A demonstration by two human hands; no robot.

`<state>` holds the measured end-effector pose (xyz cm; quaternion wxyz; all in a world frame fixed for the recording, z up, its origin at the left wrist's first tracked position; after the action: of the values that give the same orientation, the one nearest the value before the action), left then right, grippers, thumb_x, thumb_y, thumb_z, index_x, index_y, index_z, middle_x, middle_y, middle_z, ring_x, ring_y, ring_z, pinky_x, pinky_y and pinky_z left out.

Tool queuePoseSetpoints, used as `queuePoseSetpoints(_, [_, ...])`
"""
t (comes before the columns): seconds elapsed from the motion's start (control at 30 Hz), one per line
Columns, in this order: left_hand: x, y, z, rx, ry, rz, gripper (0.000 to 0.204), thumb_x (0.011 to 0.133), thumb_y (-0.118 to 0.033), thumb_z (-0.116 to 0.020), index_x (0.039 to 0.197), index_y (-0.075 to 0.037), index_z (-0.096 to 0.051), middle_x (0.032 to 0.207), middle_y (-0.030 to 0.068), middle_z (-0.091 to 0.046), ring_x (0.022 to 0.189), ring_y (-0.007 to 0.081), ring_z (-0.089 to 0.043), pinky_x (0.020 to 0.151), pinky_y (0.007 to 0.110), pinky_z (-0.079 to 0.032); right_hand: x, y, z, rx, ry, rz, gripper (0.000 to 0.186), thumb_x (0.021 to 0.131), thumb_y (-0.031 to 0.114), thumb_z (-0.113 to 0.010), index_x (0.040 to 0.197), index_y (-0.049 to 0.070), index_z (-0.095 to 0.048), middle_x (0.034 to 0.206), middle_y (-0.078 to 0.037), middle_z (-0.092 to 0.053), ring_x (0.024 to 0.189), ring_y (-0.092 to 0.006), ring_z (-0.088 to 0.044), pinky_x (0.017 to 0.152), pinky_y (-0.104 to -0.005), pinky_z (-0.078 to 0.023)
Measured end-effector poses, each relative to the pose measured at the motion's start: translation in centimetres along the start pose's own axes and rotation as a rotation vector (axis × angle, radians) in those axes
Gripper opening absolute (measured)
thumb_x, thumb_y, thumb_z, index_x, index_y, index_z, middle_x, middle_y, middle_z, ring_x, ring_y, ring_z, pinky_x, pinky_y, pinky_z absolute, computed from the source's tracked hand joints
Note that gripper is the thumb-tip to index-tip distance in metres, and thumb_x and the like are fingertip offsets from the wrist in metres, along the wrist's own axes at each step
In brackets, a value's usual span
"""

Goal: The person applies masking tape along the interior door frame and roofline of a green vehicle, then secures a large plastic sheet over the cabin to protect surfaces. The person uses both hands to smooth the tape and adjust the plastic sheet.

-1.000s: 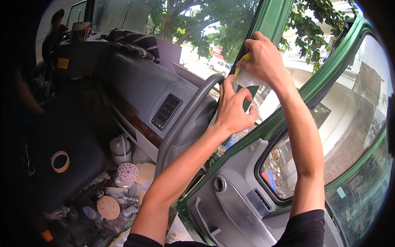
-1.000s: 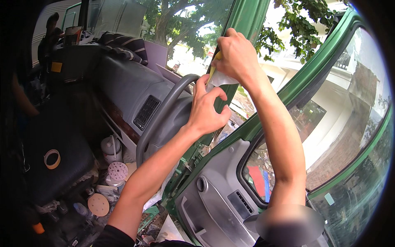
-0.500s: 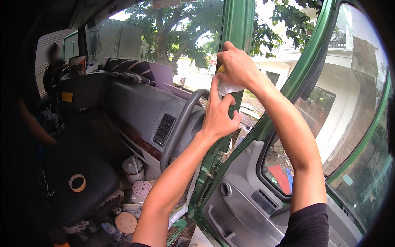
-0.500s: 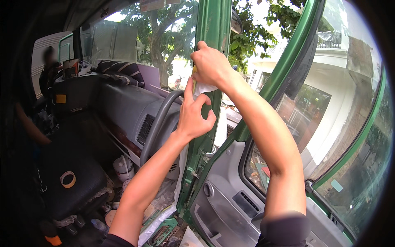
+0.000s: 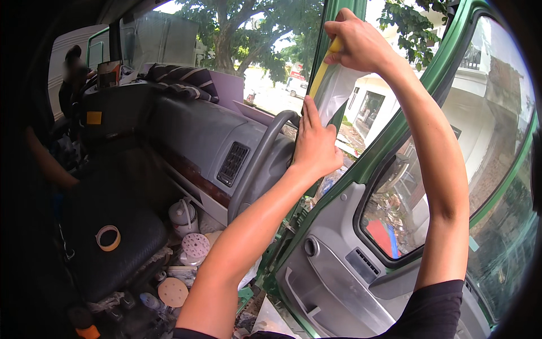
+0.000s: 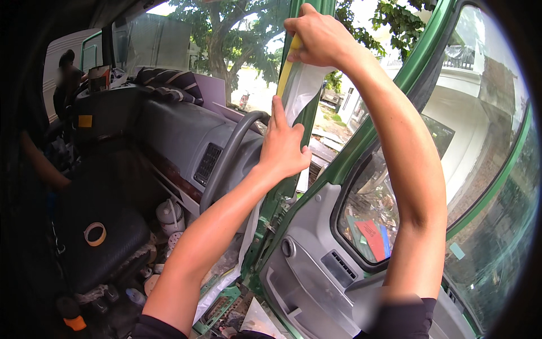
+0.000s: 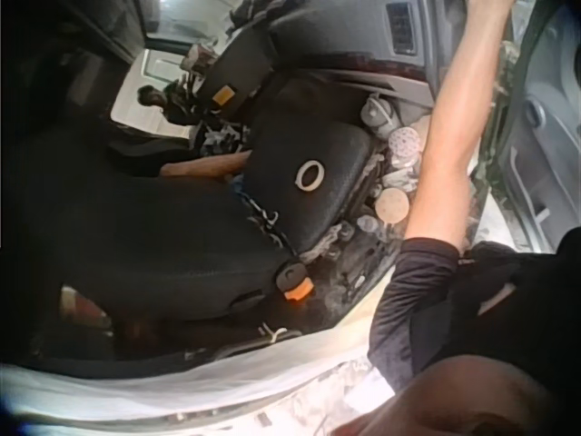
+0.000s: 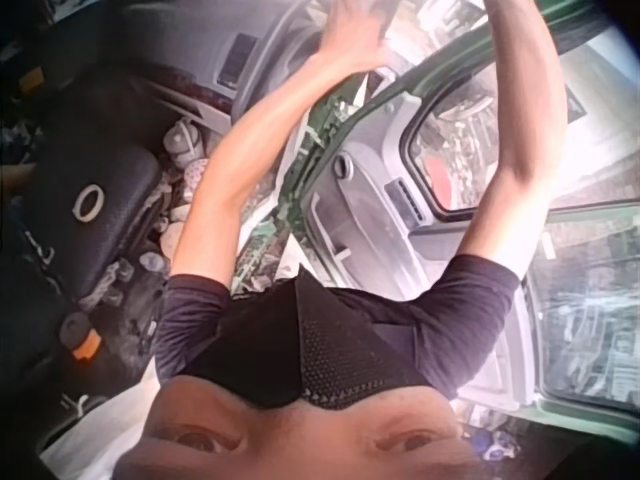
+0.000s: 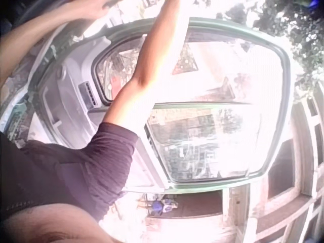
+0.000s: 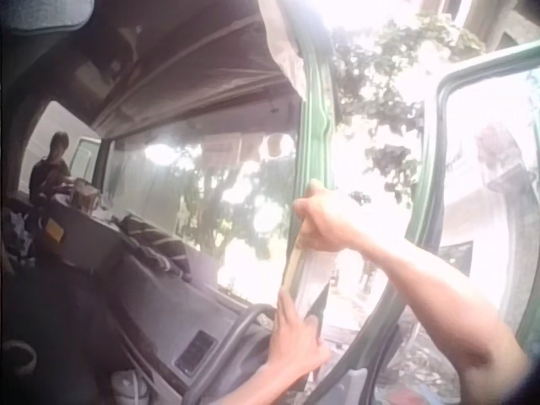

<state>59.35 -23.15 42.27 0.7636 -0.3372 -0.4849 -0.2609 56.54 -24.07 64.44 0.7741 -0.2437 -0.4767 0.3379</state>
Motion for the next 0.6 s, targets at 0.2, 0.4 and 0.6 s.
queuePoseSetpoints(0.2, [-0.3, 0.5, 1.2, -0.144, -0.005, 0.024, 0.023, 0.072, -0.015, -0.072, 0.088, 0.000, -0.067, 0.159, 0.0423, -0.013, 0.142, 0.0573, -0.033, 0.113, 0.055, -0.039, 0.9, -0.5, -1.0, -0.031, -0.035, -0.050, 0.043, 0.071, 0.025, -0.088, 0.100, 0.004, -0.066, 0.101, -0.020, -0.063, 0.093, -0.0423, -0.067, 0.083, -0.0484, -0.054])
queuePoseSetpoints(0.4, [0.8, 1.5, 2.1, -0.030, -0.023, -0.113, 0.016, 0.072, -0.014, -0.070, 0.084, -0.003, -0.068, 0.162, 0.0395, -0.018, 0.140, 0.0522, -0.037, 0.114, 0.052, -0.038, 1.2, -0.5, -1.5, 0.013, -0.069, -0.071, 0.041, 0.070, 0.023, -0.088, 0.097, 0.002, -0.064, 0.100, -0.019, -0.062, 0.094, -0.0416, -0.066, 0.083, -0.0486, -0.053])
queuePoseSetpoints(0.6, [4.2, 5.1, 5.1, -0.655, -0.097, 0.102, 0.012, 0.081, -0.010, -0.073, 0.087, -0.001, -0.067, 0.116, 0.0253, -0.071, 0.109, 0.0275, -0.069, 0.098, 0.040, -0.052, 1.1, -1.5, -2.3, 0.055, -0.016, -0.217, 0.022, 0.075, 0.018, -0.069, 0.084, -0.002, -0.067, 0.099, -0.023, -0.064, 0.098, -0.0420, -0.065, 0.087, -0.0455, -0.053])
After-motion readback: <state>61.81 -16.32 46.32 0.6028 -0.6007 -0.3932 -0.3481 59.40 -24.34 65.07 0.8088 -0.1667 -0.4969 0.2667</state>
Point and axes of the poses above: each hand's wrist, its own x-axis towards the middle knuckle, its own z-axis out of the back of the hand, y = z × x, the point moved 6 cm from there along x, towards the middle knuckle
